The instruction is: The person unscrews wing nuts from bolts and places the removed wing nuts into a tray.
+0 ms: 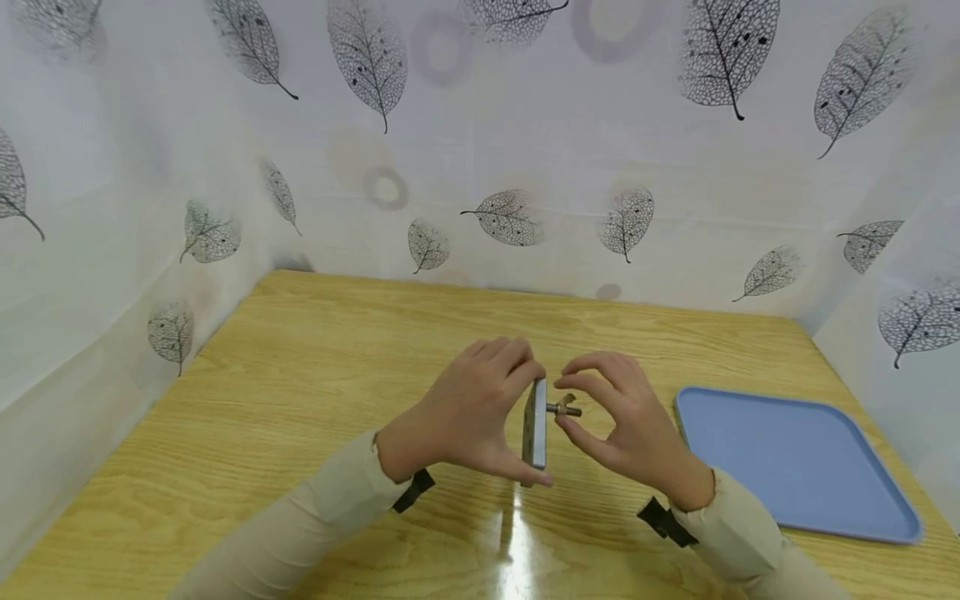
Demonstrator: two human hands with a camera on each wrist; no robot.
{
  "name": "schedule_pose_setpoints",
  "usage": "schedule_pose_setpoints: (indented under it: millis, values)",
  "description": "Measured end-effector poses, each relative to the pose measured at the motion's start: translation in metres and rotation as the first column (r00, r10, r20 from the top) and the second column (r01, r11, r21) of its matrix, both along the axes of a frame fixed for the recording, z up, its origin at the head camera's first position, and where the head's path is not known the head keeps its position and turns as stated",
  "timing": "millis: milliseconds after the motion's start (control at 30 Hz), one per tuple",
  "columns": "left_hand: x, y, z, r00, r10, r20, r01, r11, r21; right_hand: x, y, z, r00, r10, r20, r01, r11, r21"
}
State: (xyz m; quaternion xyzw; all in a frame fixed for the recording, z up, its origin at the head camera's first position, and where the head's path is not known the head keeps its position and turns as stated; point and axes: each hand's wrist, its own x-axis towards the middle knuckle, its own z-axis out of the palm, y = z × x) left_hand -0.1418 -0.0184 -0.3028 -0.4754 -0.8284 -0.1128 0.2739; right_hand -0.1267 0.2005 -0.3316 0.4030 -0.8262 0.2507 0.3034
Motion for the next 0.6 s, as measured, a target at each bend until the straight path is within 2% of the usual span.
schedule_pose_setpoints:
  millis: [367, 600]
  values:
    - [0.0002, 0.0007, -0.0003, 1.0, -0.002, 0.005, 0.002, 1.0, 0.0, -0.0008, 0.0019, -0.0014, 1.0, -0.002, 0.01, 0.001, 0.999, 0.048]
    - [-0.0004, 0.0006, -0.0002, 1.0, 0.0, 0.002, 0.0, 1.0, -0.003, -0.003, 0.0003, -0.0016, 0.991, 0.116, -0.069, -0.118, 0.993, -0.023]
